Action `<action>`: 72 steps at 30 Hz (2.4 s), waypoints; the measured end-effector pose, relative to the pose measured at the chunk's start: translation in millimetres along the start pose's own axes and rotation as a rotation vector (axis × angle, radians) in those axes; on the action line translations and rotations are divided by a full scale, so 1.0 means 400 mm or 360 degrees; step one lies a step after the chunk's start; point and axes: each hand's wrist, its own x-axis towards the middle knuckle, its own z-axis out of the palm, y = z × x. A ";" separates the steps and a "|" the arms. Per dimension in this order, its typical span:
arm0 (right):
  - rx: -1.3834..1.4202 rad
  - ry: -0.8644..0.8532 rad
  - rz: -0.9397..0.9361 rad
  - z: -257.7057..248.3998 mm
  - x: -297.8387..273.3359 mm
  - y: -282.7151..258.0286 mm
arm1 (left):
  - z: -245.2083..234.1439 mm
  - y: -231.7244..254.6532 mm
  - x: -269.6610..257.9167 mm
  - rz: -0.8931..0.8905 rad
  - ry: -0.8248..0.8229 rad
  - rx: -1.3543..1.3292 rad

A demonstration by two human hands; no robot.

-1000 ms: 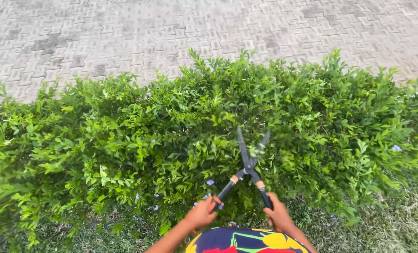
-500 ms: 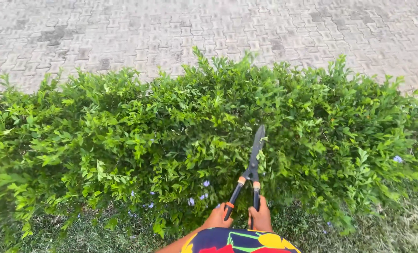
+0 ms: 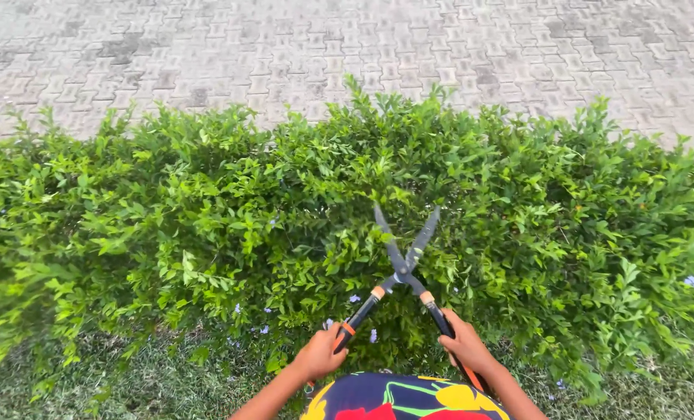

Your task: Trimming a garden hedge using manual hedge shears.

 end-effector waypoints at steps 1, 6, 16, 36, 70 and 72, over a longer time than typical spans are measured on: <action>-0.0004 -0.0008 -0.0002 0.006 0.004 -0.012 | 0.021 -0.011 -0.006 -0.0005 0.0008 -0.0002; -0.0019 -0.0099 0.0115 0.030 0.021 -0.071 | 0.115 -0.085 -0.013 -0.0119 0.0163 -0.0103; 0.0007 -0.0011 -0.0047 -0.006 0.198 -0.112 | -0.027 0.040 0.152 -0.0145 0.0156 -0.0037; 0.0083 -0.0051 -0.0060 0.016 0.153 -0.145 | -0.116 0.071 0.056 -0.0246 0.0191 -0.0060; 0.0069 -0.0086 -0.0395 0.256 0.218 -0.131 | 0.180 0.163 -0.003 -0.0540 0.0883 -0.0993; 0.0125 -0.0107 -0.0424 0.267 0.181 -0.121 | 0.207 0.172 -0.053 -0.0426 0.0941 -0.0965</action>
